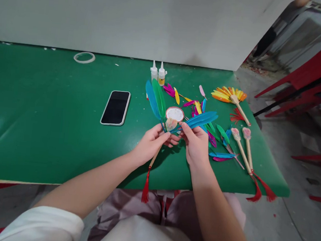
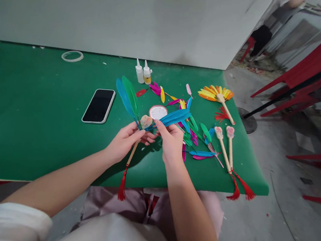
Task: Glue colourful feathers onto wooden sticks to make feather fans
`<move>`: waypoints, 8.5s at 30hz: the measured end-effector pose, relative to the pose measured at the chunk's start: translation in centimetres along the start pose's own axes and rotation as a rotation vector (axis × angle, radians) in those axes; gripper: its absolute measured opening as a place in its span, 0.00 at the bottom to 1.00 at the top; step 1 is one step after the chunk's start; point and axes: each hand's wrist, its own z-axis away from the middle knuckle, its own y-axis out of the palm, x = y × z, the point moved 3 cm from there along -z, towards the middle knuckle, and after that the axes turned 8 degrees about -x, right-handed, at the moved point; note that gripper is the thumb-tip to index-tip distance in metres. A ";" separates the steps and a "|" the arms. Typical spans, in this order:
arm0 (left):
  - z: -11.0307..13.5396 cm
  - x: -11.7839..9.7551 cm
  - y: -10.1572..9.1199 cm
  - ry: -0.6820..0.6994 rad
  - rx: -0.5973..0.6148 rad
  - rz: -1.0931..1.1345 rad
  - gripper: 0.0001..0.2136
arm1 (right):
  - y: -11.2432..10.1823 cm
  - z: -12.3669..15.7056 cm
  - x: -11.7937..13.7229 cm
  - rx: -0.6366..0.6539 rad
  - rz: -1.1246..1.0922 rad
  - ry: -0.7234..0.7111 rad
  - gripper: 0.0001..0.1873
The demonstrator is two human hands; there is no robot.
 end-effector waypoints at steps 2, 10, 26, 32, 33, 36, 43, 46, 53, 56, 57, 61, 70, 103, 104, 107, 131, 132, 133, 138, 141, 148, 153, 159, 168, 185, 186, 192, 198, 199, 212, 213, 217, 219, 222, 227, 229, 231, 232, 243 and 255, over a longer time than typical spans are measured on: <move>0.0 0.1 0.0 -0.009 -0.007 -0.012 0.14 | 0.0 0.0 -0.1 -0.004 -0.005 0.000 0.12; -0.2 0.3 -0.3 0.013 0.015 -0.042 0.13 | 0.0 0.2 0.0 0.033 -0.023 0.031 0.11; -0.6 0.7 -0.5 0.065 0.045 -0.072 0.16 | 0.1 0.3 0.3 0.083 0.037 0.021 0.09; -0.6 0.3 -0.7 0.108 -0.067 -0.120 0.12 | 0.1 0.0 0.0 0.101 0.017 0.020 0.09; -0.5 0.3 -0.7 0.106 -0.073 -0.119 0.11 | 0.2 0.0 0.0 0.108 0.012 0.025 0.08; -0.4 0.2 -0.7 0.092 -0.087 -0.110 0.11 | 0.2 0.1 -0.1 0.120 0.012 0.033 0.08; -0.3 0.1 -0.8 0.086 -0.125 -0.098 0.10 | 0.3 0.5 0.0 0.130 0.120 -0.027 0.09; -0.2 0.0 -0.7 0.085 -0.143 -0.098 0.09 | 0.4 0.6 0.1 0.131 0.149 -0.046 0.09; -0.2 0.1 -0.7 0.068 -0.152 -0.091 0.11 | 0.3 0.5 0.0 0.140 0.161 -0.063 0.10; -0.2 0.1 -0.7 0.067 -0.153 -0.075 0.10 | 0.3 0.4 0.0 0.137 0.165 -0.059 0.10; -0.2 0.1 -0.7 0.068 -0.151 -0.069 0.10 | 0.3 0.5 0.1 0.134 0.167 -0.061 0.10; -0.3 0.2 -0.8 0.060 -0.102 -0.033 0.12 | 0.3 0.5 0.1 0.132 0.171 -0.076 0.10; -0.7 0.3 -1.2 0.067 -0.176 -0.032 0.12 | 0.3 0.3 -0.5 0.195 0.170 -0.006 0.13; -0.3 -0.1 -0.7 0.057 -0.061 -0.048 0.14 | 0.4 0.5 0.1 0.170 0.108 -0.113 0.10; -0.3 -0.1 -0.7 0.057 -0.061 -0.053 0.14 | 0.5 0.5 0.1 0.159 0.114 -0.120 0.11; -0.3 0.0 -0.7 0.057 -0.062 -0.065 0.15 | 0.5 0.5 0.0 0.139 0.132 -0.115 0.12; -0.5 0.4 -0.7 0.024 -0.185 0.048 0.11 | 0.6 0.6 -0.6 0.128 0.141 -0.071 0.09; -0.5 0.4 -0.8 0.025 -0.186 0.048 0.11 | 0.6 0.7 -0.7 0.126 0.131 -0.061 0.10; -0.5 0.3 -0.8 0.027 -0.188 0.046 0.11 | 0.6 0.7 -0.8 0.126 0.124 -0.054 0.10; -0.4 0.0 -0.7 0.041 -0.184 0.034 0.11 | 0.7 0.8 -0.7 0.140 0.079 -0.045 0.08; -0.4 -0.1 -0.6 0.052 -0.162 0.022 0.11 | 0.8 0.8 -0.5 0.143 0.060 -0.060 0.09; -0.5 0.1 -0.7 0.063 -0.135 -0.008 0.11 | 0.9 0.8 -0.4 0.131 0.035 -0.072 0.06; -0.4 0.0 -0.7 0.062 -0.146 -0.013 0.11 | 0.9 0.9 -0.5 0.153 0.020 -0.049 0.06; -0.3 0.0 -0.9 0.080 -0.138 -0.014 0.11 | 1.0 0.9 -0.6 0.172 0.005 -0.014 0.05; -0.3 -0.2 -0.8 0.079 -0.153 -0.026 0.11 | 0.9 0.9 -0.5 0.169 0.043 -0.010 0.05; -0.4 -0.1 -0.9 0.062 -0.178 -0.040 0.12 | 0.7 0.8 -0.3 0.159 0.130 -0.048 0.08; -0.4 -0.1 -1.0 0.061 -0.181 -0.043 0.12 | 0.7 0.8 -0.4 0.152 0.131 -0.041 0.08; -0.4 -0.1 -1.0 0.046 -0.186 -0.033 0.13 | 0.7 0.8 -1.1 0.131 0.060 0.050 0.09; -0.6 0.0 -1.0 0.053 -0.167 -0.027 0.12 | 0.7 0.8 -1.2 0.126 0.063 0.014 0.09; -0.6 0.0 -1.0 0.052 -0.163 -0.024 0.12 | 0.7 0.8 -1.1 0.125 0.068 0.002 0.09; -0.5 0.6 -0.7 0.026 -0.103 0.008 0.12 | 0.4 0.7 -0.2 0.082 0.196 -0.101 0.09; -0.5 0.8 -0.6 0.012 -0.078 0.005 0.12 | 0.3 0.5 -0.1 0.071 0.208 -0.109 0.10; -0.4 1.3 -0.1 -0.078 0.004 -0.029 0.12 | -0.4 0.0 0.5 0.025 0.209 -0.145 0.11; -0.4 1.3 -0.1 -0.083 0.000 -0.024 0.12 | -0.4 -0.1 0.6 0.042 0.205 -0.150 0.11; -0.4 1.2 -0.2 -0.037 -0.031 -0.008 0.12 | 0.1 0.2 0.3 0.112 0.199 -0.126 0.11; -0.5 1.4 -0.2 -0.034 -0.035 -0.012 0.14 | 0.6 0.7 0.0 0.113 0.203 -0.133 0.10; -0.4 1.4 -0.2 -0.041 -0.028 -0.017 0.15 | 0.6 0.8 0.1 0.092 0.202 -0.149 0.10; -0.4 1.3 -0.1 -0.050 -0.018 -0.021 0.15 | 0.6 0.8 0.3 0.075 0.200 -0.169 0.10; -0.3 1.3 0.0 -0.055 -0.009 -0.021 0.15 | 0.5 0.8 0.3 0.069 0.199 -0.177 0.09; -0.1 0.6 -0.3 0.059 -0.055 -0.040 0.11 | 0.5 1.0 0.9 0.079 0.169 -0.141 0.08; -0.2 1.1 -0.2 0.099 -0.027 0.043 0.11 | 0.5 1.1 0.8 0.003 0.106 -0.082 0.08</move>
